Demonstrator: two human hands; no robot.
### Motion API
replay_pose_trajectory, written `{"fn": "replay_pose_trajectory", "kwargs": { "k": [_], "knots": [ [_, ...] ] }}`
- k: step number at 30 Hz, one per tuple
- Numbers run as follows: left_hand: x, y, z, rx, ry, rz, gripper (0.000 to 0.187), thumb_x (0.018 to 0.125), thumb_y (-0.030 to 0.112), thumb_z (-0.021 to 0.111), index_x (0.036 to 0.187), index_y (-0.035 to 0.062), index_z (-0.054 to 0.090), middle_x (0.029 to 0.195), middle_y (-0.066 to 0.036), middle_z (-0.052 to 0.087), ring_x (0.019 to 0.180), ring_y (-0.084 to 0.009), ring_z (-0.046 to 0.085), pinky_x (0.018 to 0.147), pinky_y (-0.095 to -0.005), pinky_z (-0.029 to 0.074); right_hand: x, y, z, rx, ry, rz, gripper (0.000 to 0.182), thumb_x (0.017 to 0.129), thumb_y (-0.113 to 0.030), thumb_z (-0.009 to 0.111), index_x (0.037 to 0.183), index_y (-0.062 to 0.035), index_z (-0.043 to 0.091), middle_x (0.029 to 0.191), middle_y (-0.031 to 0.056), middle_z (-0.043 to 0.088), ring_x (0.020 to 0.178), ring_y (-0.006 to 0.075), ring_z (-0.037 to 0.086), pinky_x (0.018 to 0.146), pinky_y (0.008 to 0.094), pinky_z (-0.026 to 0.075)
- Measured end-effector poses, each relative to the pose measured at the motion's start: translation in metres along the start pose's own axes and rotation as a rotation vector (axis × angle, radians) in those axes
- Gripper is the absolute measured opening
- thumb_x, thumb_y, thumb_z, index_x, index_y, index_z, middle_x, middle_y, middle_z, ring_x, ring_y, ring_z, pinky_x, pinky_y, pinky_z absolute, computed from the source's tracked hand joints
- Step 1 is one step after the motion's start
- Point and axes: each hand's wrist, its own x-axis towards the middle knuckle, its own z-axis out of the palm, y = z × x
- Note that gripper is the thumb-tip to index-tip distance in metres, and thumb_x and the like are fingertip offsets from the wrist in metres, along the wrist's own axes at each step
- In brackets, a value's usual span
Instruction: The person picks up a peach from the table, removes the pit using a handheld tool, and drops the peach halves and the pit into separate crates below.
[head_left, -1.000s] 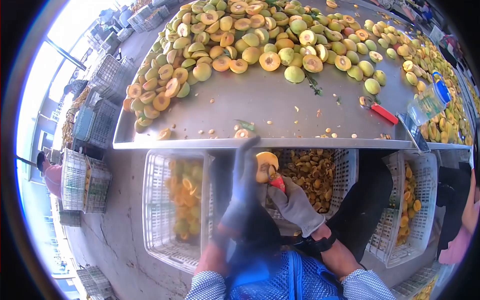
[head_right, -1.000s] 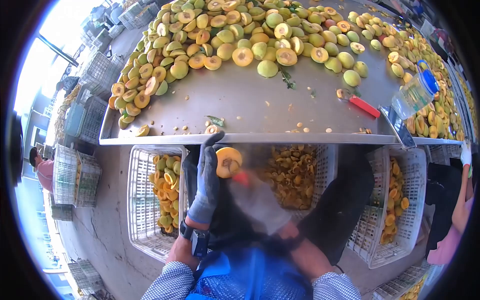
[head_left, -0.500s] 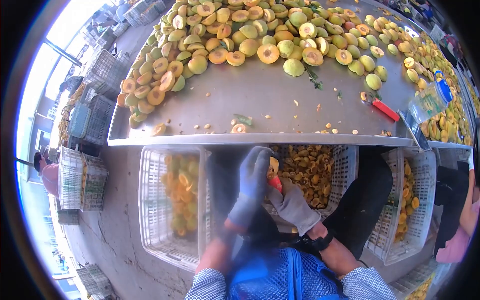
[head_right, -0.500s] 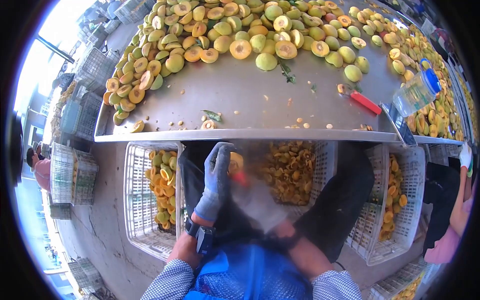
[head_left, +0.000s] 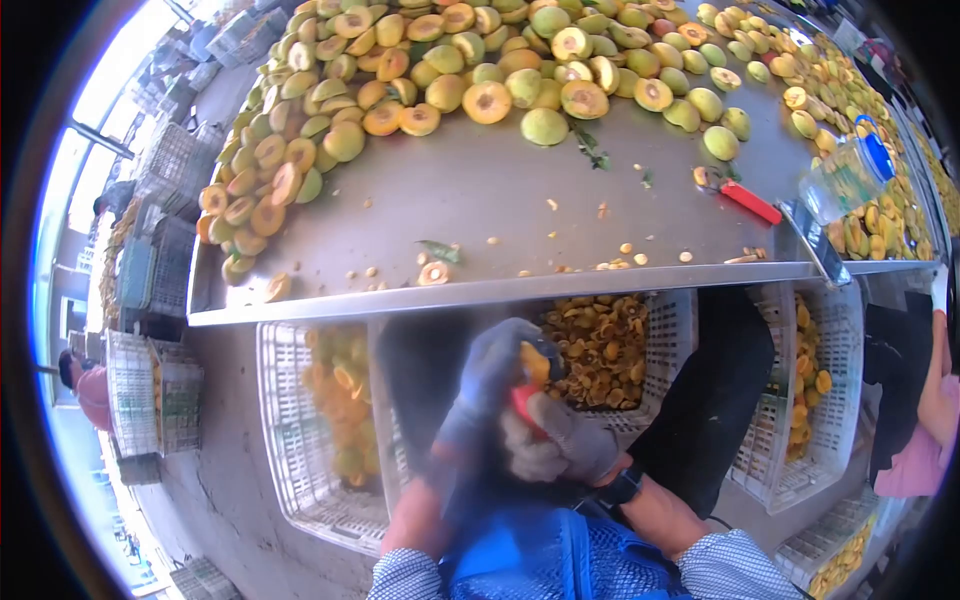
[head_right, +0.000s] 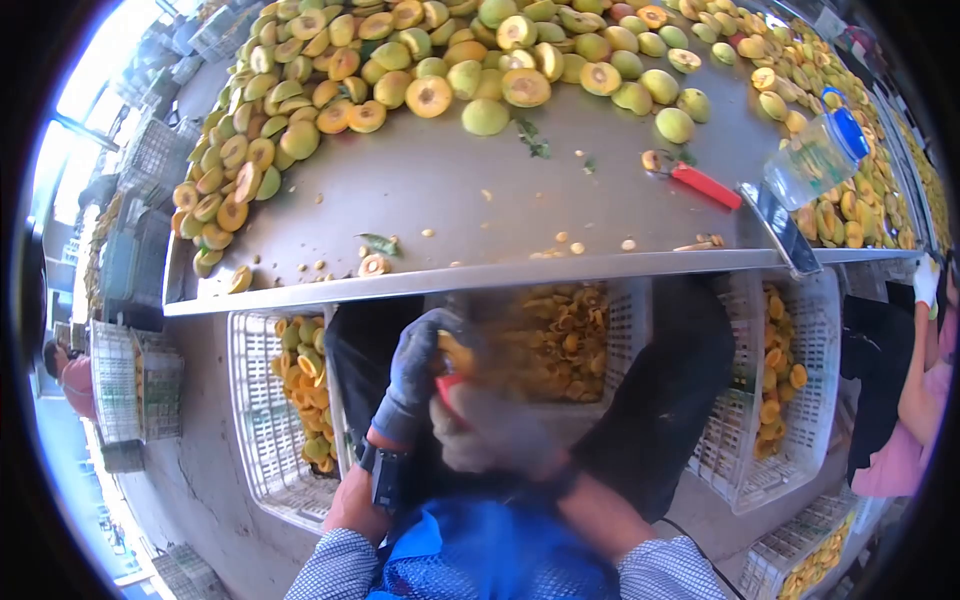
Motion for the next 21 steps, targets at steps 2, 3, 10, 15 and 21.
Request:
{"fn": "replay_pose_trajectory", "kwargs": {
  "k": [2,3,10,15,21],
  "knots": [
    [-0.006,-0.025,-0.011,-0.106,0.096,-0.097,0.052,0.098,0.049,0.043,0.097,-0.0002,0.06,0.089,-0.011,0.063,0.079,-0.0193,0.062,0.074,-0.0307,0.051,0.0,-0.003,-0.007,0.042,0.001,0.029,0.031,0.097,-0.042,0.045,0.087,-0.0133,0.05,0.055,-0.0039,0.038,0.045,0.0115,0.035,0.046,0.0248,0.031],
    [-0.003,-0.03,-0.011,-0.225,0.122,-0.198,0.054,0.098,0.051,0.041,0.1,0.0004,0.06,0.09,-0.011,0.064,0.079,-0.0198,0.062,0.074,-0.0309,0.051,0.001,-0.003,-0.012,0.091,-0.016,0.071,0.032,0.097,-0.043,0.044,0.088,-0.0135,0.051,0.056,-0.004,0.039,0.045,0.0117,0.035,0.046,0.0248,0.031],
    [-0.004,-0.034,0.007,-0.492,0.637,-0.313,0.045,0.098,0.048,0.046,0.116,0.0084,0.057,0.093,-0.003,0.062,0.082,-0.014,0.061,0.07,-0.0293,0.051,-0.006,-0.003,-0.021,0.16,0.059,0.065,0.035,0.095,-0.046,0.051,0.09,-0.0122,0.052,0.058,-0.0042,0.04,0.045,0.0095,0.034,0.044,0.0221,0.028],
    [-0.035,0.031,-0.048,0.712,0.628,0.362,0.05,0.1,0.046,0.038,0.107,0.0003,0.057,0.094,-0.011,0.062,0.084,-0.0201,0.061,0.08,-0.0315,0.052,-0.001,0.003,-0.049,0.173,0.35,0.024,0.041,0.096,-0.051,0.046,0.082,-0.0125,0.049,0.053,-0.0037,0.035,0.041,0.0098,0.032,0.04,0.0241,0.025],
    [-0.104,0.086,-0.148,1.054,0.928,0.207,0.032,0.102,0.022,0.039,0.103,-0.0007,0.061,0.092,-0.009,0.061,0.084,-0.0179,0.057,0.08,-0.0315,0.045,0.004,0.014,-0.073,0.816,0.081,0.155,0.04,0.088,-0.045,0.065,0.101,-0.0087,0.055,0.082,-0.0068,0.045,0.048,0.0043,0.039,0.052,0.0237,0.043]
  ]
}}
